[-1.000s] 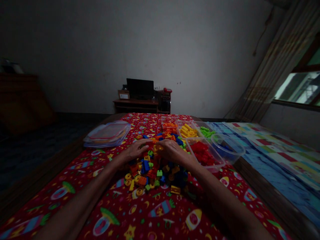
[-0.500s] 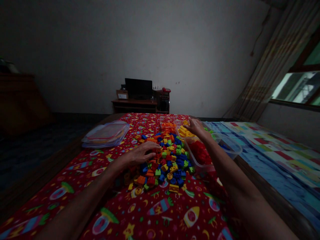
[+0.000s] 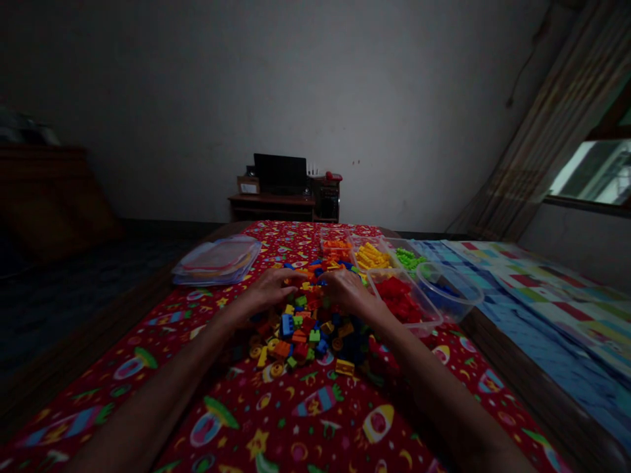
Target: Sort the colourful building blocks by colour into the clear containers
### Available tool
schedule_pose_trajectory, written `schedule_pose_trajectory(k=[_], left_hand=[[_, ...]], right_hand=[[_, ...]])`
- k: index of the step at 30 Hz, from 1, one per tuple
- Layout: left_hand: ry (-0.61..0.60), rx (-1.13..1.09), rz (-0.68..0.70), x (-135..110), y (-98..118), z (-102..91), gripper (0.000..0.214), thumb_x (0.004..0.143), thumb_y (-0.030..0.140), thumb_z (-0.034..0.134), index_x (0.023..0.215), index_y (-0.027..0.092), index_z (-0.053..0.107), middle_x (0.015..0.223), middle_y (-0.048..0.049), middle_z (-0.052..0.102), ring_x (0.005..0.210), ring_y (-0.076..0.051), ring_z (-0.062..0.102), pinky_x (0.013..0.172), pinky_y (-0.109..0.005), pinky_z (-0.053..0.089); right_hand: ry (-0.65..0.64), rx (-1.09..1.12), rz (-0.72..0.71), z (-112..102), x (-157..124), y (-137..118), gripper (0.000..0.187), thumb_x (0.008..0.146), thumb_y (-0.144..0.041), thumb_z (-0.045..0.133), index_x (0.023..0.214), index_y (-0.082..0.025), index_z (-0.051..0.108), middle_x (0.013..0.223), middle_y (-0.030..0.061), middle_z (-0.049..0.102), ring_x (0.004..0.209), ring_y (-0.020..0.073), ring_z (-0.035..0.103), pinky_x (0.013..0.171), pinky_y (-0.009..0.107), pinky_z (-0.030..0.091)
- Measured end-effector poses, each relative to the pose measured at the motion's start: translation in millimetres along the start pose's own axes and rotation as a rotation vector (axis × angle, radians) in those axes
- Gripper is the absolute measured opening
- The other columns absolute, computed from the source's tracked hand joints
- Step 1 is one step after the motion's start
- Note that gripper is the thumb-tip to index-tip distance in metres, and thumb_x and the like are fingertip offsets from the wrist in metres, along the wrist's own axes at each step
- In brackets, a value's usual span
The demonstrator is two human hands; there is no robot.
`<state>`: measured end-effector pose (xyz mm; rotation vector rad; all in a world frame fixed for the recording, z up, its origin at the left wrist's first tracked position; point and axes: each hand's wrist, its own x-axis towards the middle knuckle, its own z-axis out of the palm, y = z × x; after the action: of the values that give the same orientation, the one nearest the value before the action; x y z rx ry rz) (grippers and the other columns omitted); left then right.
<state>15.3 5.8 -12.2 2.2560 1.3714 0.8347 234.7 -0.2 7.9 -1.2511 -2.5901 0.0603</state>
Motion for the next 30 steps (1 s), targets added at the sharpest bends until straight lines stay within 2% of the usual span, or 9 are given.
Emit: schedule_pose_trajectory(k=[4,8,11,15,20,25,28,30], left_hand=[[0.017,-0.098,-0.018,0.5,-1.2,-3.9,0.049,0.07,0.031,0.054,0.117,0.018,0.063,0.105,-0.0056,0.072,0.095,-0.025,0.066,0.084,-0.038,0.052],[0.021,-0.08,-0.014,-1.3,-3.1,-9.4,0.051,0.071,0.028,0.049,0.12,0.018,0.061,0.107,-0.0065,0.071,0.097,-0.024,0.065,0.087,-0.04,0.051],[0.031,-0.138,-0.008,-3.1,-6.4,-13.2,0.049,0.073,0.031,0.051,0.119,0.019,0.061,0.113,-0.0082,0.068,0.104,-0.025,0.061,0.089,-0.04,0.05],[0.01,-0.381,-0.045,-4.6,-8.9,-13.1,0.063,0.072,0.042,0.061,0.129,0.019,0.051,0.12,-0.0114,0.064,0.104,-0.025,0.062,0.086,-0.039,0.052],[-0.003,-0.457,-0.132,-6.0,0.0,-9.9,0.078,0.066,0.048,0.07,0.134,0.018,0.045,0.11,-0.0116,0.067,0.095,-0.024,0.065,0.084,-0.04,0.052],[-0.016,-0.459,-0.161,-4.6,10.6,-4.7,0.077,0.064,0.049,0.07,0.13,0.016,0.049,0.091,-0.0063,0.071,0.084,-0.022,0.067,0.078,-0.037,0.053],[0.01,-0.445,-0.164,-3.2,18.0,3.0,0.073,0.068,0.054,0.065,0.128,0.015,0.051,0.085,-0.0048,0.07,0.08,-0.022,0.067,0.07,-0.034,0.054],[0.015,-0.423,-0.154,-3.3,25.8,9.5,0.071,0.069,0.055,0.063,0.127,0.015,0.052,0.088,-0.0056,0.07,0.081,-0.023,0.066,0.066,-0.033,0.054]], right_hand=[[-0.012,-0.003,-0.179,22.9,7.6,-0.2,0.024,0.082,-0.008,0.046,0.096,-0.014,0.064,0.09,0.0095,0.067,0.077,0.0138,0.058,0.063,0.022,0.034],[-0.022,-0.007,-0.288,30.8,12.1,0.3,0.016,0.085,-0.013,0.049,0.082,-0.013,0.064,0.081,0.009,0.066,0.073,0.0136,0.056,0.065,0.023,0.034],[-0.017,-0.03,-0.274,29.0,11.5,-3.4,0.016,0.086,-0.016,0.05,0.08,-0.013,0.064,0.081,0.0093,0.066,0.073,0.0139,0.056,0.065,0.024,0.034],[0.021,-0.028,-0.212,25.8,6.6,-7.9,0.014,0.085,-0.016,0.05,0.082,-0.014,0.063,0.082,0.0074,0.065,0.075,0.0136,0.055,0.064,0.023,0.034],[0.112,0.126,-0.153,20.9,1.8,-2.6,0.015,0.084,-0.016,0.051,0.095,-0.016,0.061,0.085,0.0062,0.066,0.074,0.0141,0.057,0.061,0.022,0.034],[0.206,0.259,-0.138,10.0,-0.7,4.6,0.032,0.079,-0.009,0.051,0.11,-0.014,0.055,0.08,0.0036,0.066,0.07,0.0133,0.057,0.062,0.022,0.034],[0.148,0.31,-0.178,2.6,-5.6,0.5,0.047,0.081,-0.013,0.051,0.127,-0.016,0.045,0.073,0.0,0.064,0.065,0.0129,0.055,0.061,0.022,0.034],[0.084,0.3,-0.223,-1.5,-9.9,-4.7,0.049,0.081,-0.014,0.052,0.129,-0.018,0.044,0.075,0.0006,0.064,0.066,0.0132,0.055,0.06,0.022,0.034]])
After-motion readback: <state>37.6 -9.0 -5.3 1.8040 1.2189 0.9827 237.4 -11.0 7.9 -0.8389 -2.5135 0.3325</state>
